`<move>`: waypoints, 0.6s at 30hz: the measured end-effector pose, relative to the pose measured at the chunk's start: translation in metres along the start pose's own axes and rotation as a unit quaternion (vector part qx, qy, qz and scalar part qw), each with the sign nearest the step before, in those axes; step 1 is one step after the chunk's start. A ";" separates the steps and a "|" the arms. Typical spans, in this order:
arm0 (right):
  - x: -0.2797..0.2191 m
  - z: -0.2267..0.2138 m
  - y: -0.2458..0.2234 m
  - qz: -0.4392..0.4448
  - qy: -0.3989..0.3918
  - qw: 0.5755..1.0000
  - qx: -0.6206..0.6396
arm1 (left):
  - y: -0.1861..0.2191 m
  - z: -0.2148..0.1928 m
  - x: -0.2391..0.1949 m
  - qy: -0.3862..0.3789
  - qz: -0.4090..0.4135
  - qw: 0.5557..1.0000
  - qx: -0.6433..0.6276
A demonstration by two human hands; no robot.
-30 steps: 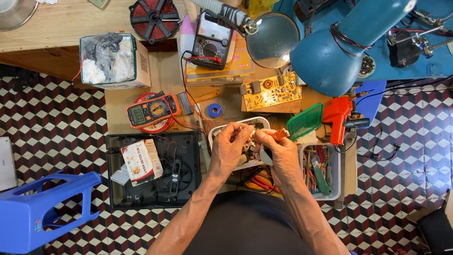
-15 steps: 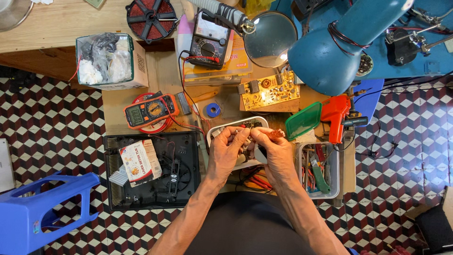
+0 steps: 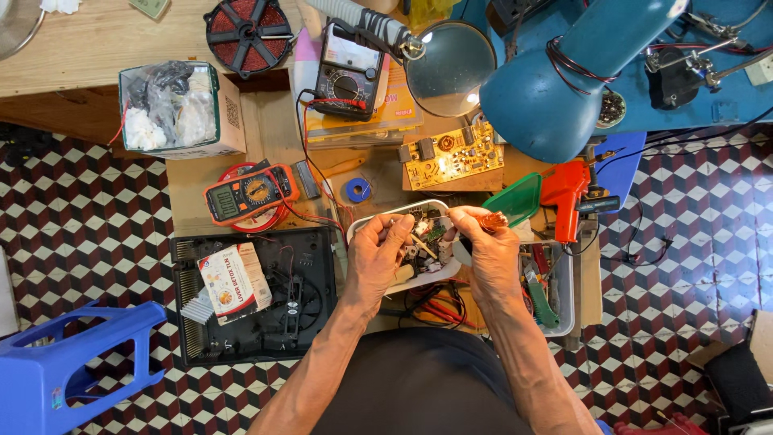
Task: The person organizes small electronic components in a container, then uses a heat gun and a power drill to work on a circuit board. They handle various tools and components throughout the process.
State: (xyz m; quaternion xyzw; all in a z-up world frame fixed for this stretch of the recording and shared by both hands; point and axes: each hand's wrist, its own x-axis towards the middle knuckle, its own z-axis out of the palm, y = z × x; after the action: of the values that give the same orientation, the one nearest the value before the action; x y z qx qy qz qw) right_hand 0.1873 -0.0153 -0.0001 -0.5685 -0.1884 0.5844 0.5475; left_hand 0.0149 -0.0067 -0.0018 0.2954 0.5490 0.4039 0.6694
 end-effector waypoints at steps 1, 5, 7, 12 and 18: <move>0.000 0.000 0.000 -0.007 0.002 1.000 0.000 | -0.002 0.002 0.001 0.000 0.006 1.000 0.000; 0.003 -0.004 -0.007 -0.028 0.023 0.999 -0.003 | -0.007 0.014 0.006 -0.003 0.021 1.000 0.005; 0.007 -0.009 -0.014 -0.037 0.037 0.999 -0.008 | -0.008 0.024 0.012 -0.008 0.027 1.000 0.009; 0.020 -0.017 -0.035 -0.056 0.062 0.996 0.009 | 0.002 0.051 0.033 -0.029 0.056 0.998 0.007; 0.037 -0.019 -0.050 -0.076 0.078 0.994 0.034 | 0.017 0.063 0.046 -0.040 0.079 0.996 -0.003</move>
State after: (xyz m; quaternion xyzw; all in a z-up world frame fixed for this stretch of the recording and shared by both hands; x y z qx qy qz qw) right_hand 0.2339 0.0255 0.0200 -0.5777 -0.1676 0.5013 0.6220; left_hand 0.0756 0.0442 0.0037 0.3519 0.4960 0.4450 0.6573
